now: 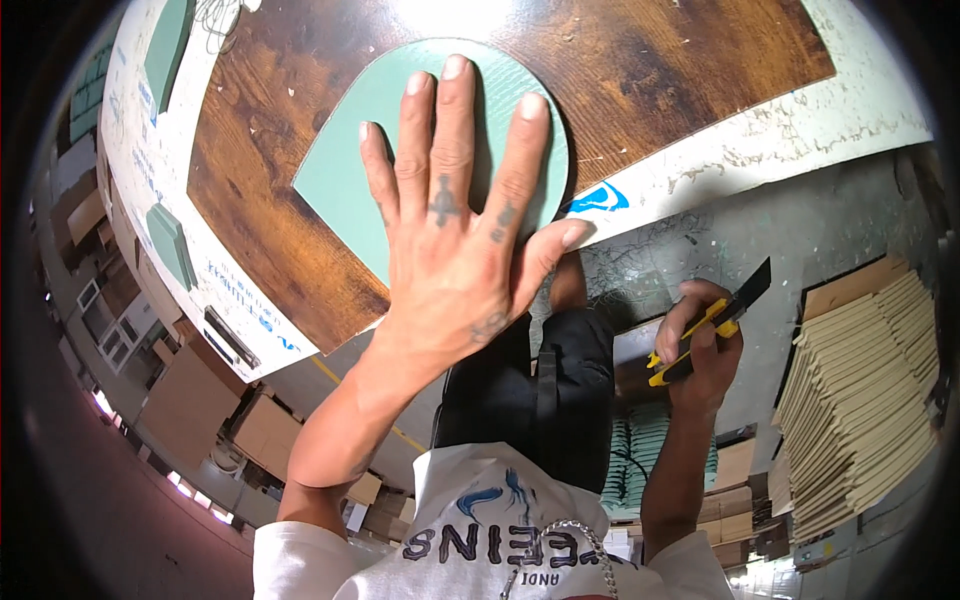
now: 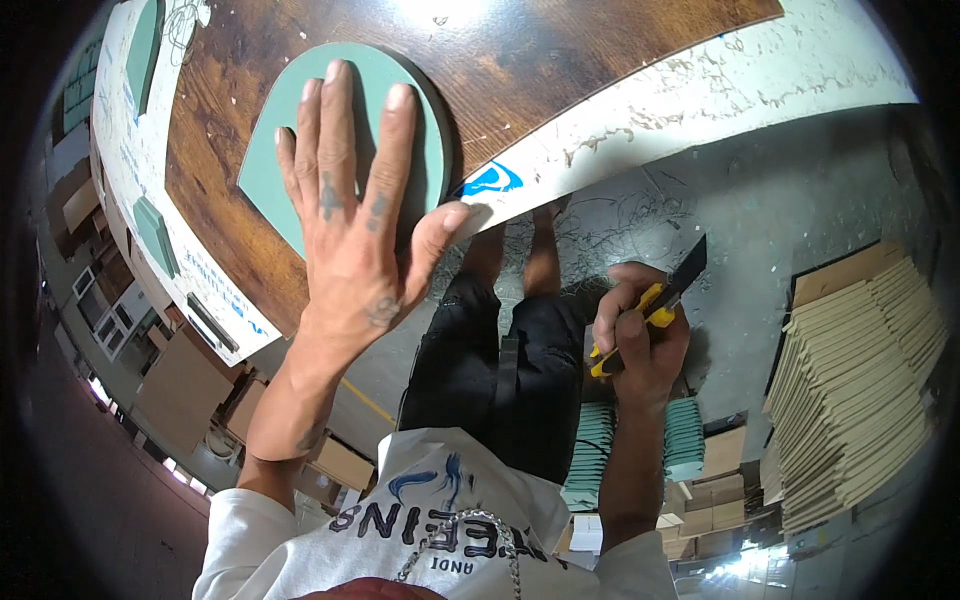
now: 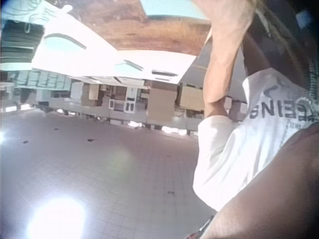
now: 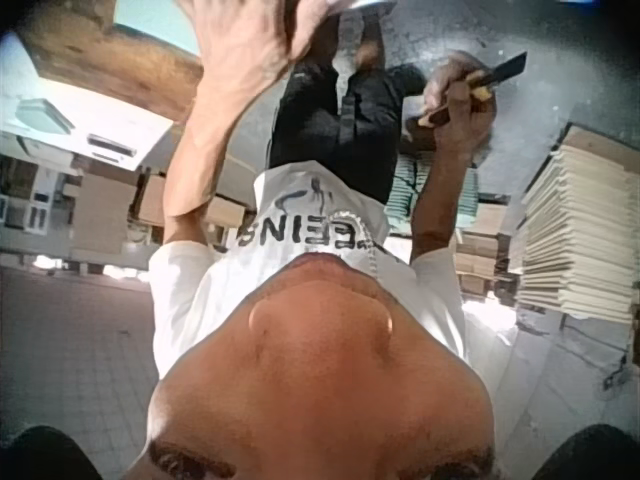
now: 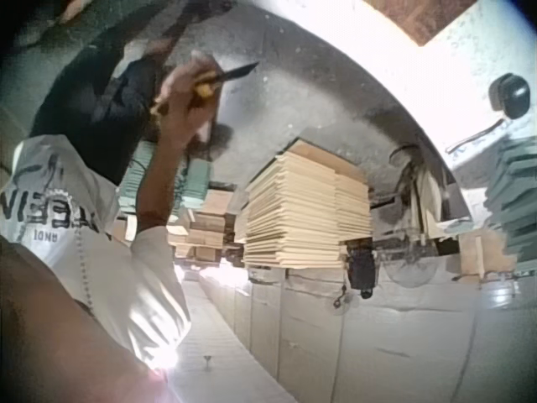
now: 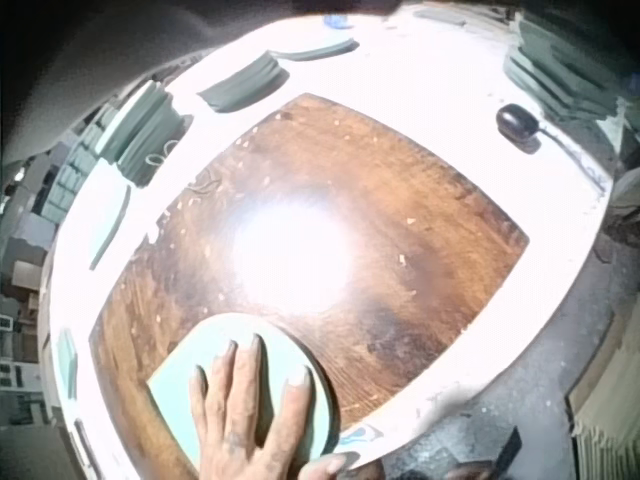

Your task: Trimming the edges of green foam pieces using a yellow utility knife on a wooden cutting board.

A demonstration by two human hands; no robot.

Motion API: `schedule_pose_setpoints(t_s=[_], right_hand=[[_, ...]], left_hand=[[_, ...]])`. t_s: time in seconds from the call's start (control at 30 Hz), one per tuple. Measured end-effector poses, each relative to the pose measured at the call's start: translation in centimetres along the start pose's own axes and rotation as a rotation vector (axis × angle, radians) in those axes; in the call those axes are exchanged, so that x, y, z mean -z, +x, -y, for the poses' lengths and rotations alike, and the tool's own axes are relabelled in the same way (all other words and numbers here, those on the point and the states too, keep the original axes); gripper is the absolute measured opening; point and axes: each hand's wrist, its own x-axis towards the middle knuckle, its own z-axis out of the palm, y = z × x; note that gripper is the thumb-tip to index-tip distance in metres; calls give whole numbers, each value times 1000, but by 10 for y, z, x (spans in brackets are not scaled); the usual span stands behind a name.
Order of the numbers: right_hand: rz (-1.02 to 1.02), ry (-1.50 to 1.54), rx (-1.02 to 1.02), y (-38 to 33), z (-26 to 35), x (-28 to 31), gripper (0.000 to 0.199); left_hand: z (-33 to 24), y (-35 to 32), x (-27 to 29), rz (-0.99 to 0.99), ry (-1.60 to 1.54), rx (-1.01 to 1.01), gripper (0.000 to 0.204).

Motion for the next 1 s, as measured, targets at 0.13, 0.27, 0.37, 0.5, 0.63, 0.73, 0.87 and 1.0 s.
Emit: schedule_pose_setpoints(t_s=[0.13,0.27,0.37,0.5,0.63,0.73,0.87,1.0], right_hand=[[39,-41,-11,6,-2,-4,40],[38,-55,-38,12,0,-16,41],[16,-66,-59,14,4,-15,43],[35,-96,-88,17,5,-13,47],[-29,-110,-138,17,5,-17,56],[-38,-113,-141,16,2,-17,59],[-18,-96,-141,15,0,-19,58],[-31,-101,-113,12,-2,-16,54]], left_hand=[[-6,0,6,43,3,-19,59],[-7,1,6,25,-39,15,57],[-7,6,8,43,-24,-2,54],[-7,8,2,-46,-88,114,82],[-15,24,-1,-150,-67,245,84],[-20,30,-6,-195,-143,278,94],[-17,27,-3,-173,-169,303,91],[-16,25,3,-122,-218,313,93]])
